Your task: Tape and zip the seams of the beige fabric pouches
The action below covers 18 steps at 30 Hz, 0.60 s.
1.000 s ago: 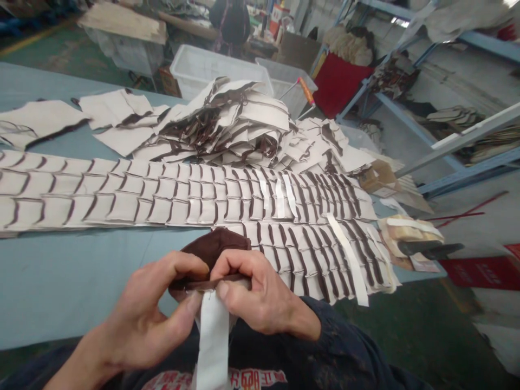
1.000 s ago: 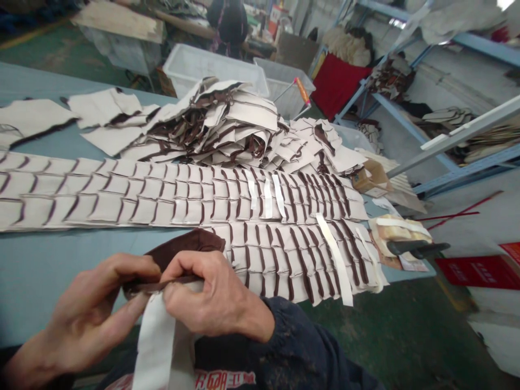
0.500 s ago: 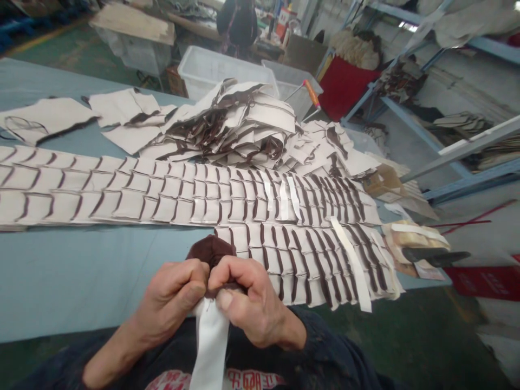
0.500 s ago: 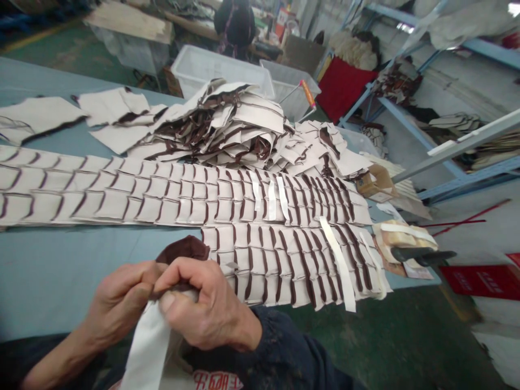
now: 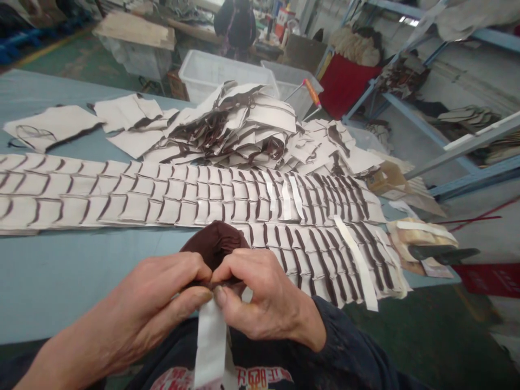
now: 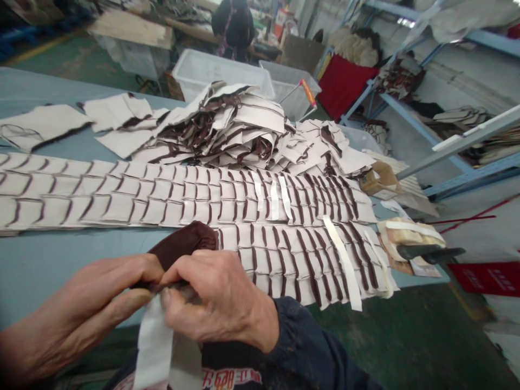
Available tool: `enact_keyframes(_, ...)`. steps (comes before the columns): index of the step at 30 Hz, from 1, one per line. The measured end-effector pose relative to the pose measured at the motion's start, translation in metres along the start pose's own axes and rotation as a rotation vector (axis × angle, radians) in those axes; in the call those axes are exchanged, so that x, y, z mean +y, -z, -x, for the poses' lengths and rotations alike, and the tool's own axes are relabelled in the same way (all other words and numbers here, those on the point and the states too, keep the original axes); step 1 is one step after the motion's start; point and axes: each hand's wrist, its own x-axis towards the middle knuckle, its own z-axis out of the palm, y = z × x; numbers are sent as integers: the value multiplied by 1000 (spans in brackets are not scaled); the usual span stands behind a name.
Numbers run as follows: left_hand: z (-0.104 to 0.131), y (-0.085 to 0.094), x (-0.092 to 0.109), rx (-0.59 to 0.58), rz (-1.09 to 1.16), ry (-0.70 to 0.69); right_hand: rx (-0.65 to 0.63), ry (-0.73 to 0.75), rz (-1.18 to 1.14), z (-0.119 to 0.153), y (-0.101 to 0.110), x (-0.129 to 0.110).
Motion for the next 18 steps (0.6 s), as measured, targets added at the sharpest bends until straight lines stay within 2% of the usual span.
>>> enact_keyframes(5,1,-4,5,-77,-84,-11,70,70,38,3,2,-4)
enact_keyframes(11,11,-9,-2,-92,-122,-96,-52,17,-15,11,8,-6)
enact_keyframes(14,14,-10,-4,-71,-151,-152,-47,24,-88,10,11,-7)
enact_keyframes(18,19,-11,-3,-89,-111,-149,-110,4,-166,4,14,-6)
